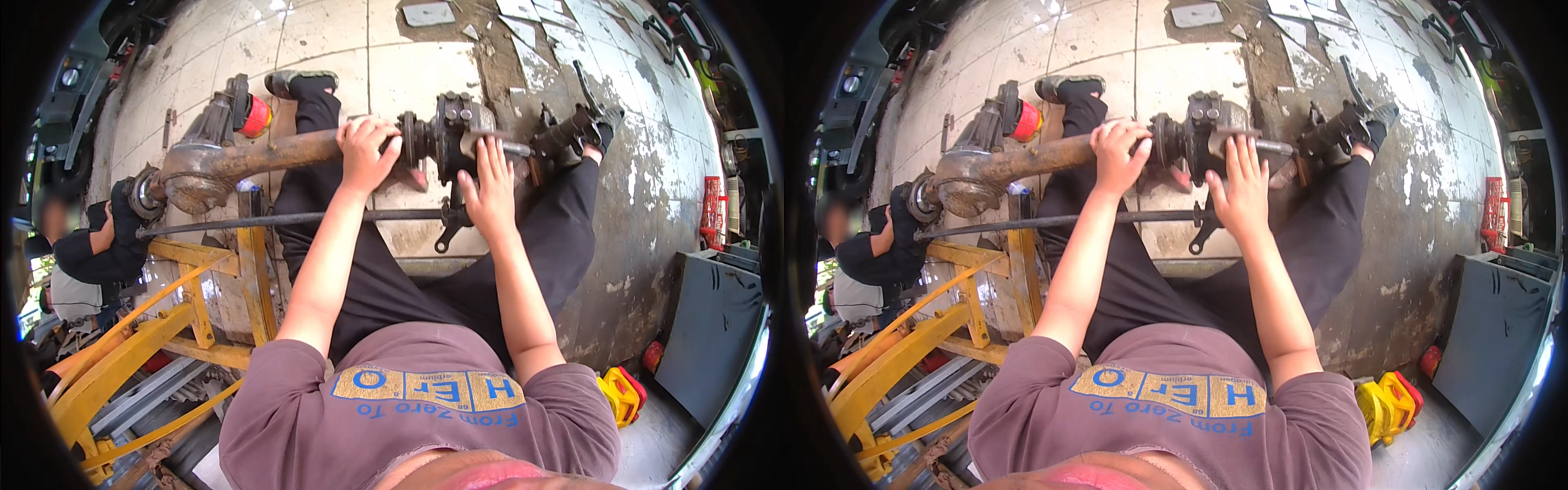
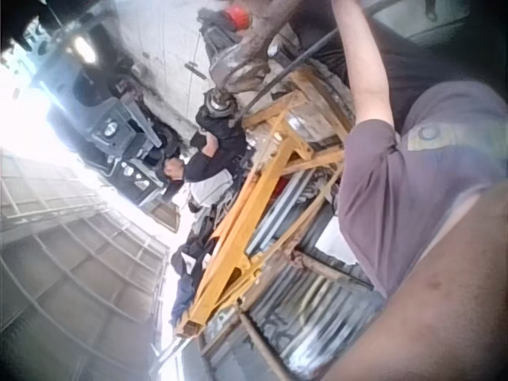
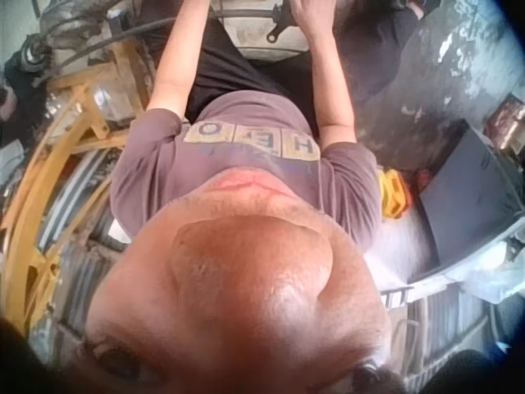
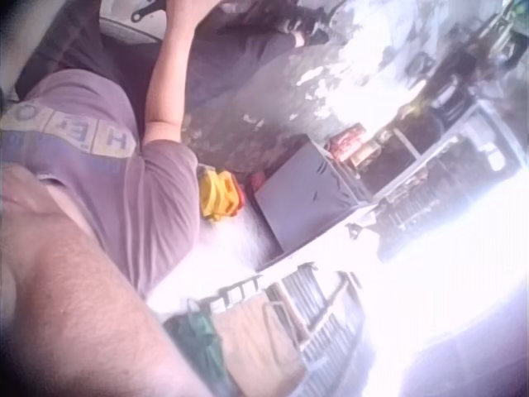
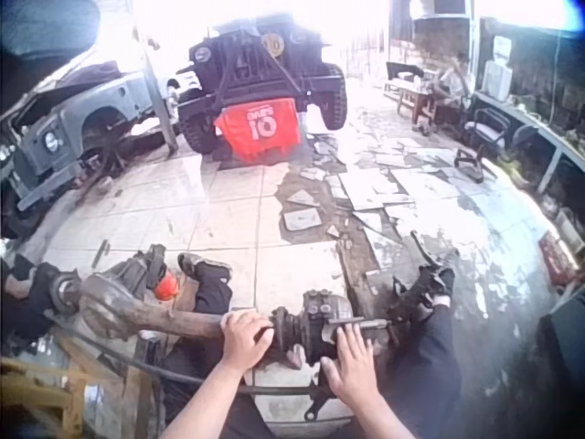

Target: The person sits on the floor and scrubs a greasy car axle assembly with a small abrasive pad, repeatedly rubbing the differential housing and surrounding areas. The person rotates the assembly to reach different sides and continues scrubbing the same regions throughout the clip.

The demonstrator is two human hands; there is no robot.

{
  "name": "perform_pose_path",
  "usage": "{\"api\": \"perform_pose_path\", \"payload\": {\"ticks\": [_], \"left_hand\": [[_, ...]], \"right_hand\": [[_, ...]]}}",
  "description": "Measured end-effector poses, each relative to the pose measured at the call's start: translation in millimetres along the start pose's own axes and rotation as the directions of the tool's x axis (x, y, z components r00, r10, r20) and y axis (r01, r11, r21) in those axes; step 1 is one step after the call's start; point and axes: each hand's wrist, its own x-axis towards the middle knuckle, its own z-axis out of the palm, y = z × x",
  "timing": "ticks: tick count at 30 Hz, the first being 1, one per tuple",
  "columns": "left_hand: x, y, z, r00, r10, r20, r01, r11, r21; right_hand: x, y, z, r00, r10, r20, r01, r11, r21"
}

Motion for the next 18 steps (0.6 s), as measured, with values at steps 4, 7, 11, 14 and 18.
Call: {"api": "perform_pose_path", "payload": {"ticks": [4, 7, 11, 14, 18], "left_hand": [[-2.3, 4.1, -1.1, 1.0, -0.001, 0.004, 0.001, 1.0, 0.011], [2.1, -0.6, -0.1, 1.0, 0.006, -0.015, -0.006, 1.0, 0.017], [2.8, 0.9, -0.8, 1.0, 0.004, 0.007, -0.004, 1.0, -0.001], [1.1, 0.7, -1.8, 1.0, -0.002, 0.003, 0.002, 1.0, 0.023], [1.4, 0.3, 1.2, 1.0, -0.009, 0.002, 0.009, 1.0, 0.002]], "right_hand": [[-19.8, -1.8, -0.9, 0.995, 0.05, 0.086, -0.051, 0.999, 0.003], [8.2, -2.5, -5.6, 0.998, 0.035, 0.045, -0.036, 0.998, 0.042], [1.6, -1.8, -3.1, 0.999, 0.032, 0.041, -0.033, 0.999, 0.012], [-18.7, -5.0, -0.1, 0.997, 0.018, 0.071, -0.017, 1.0, -0.025], [-3.2, -4.6, -8.5, 0.998, 0.022, 0.067, -0.019, 0.999, -0.038]]}}
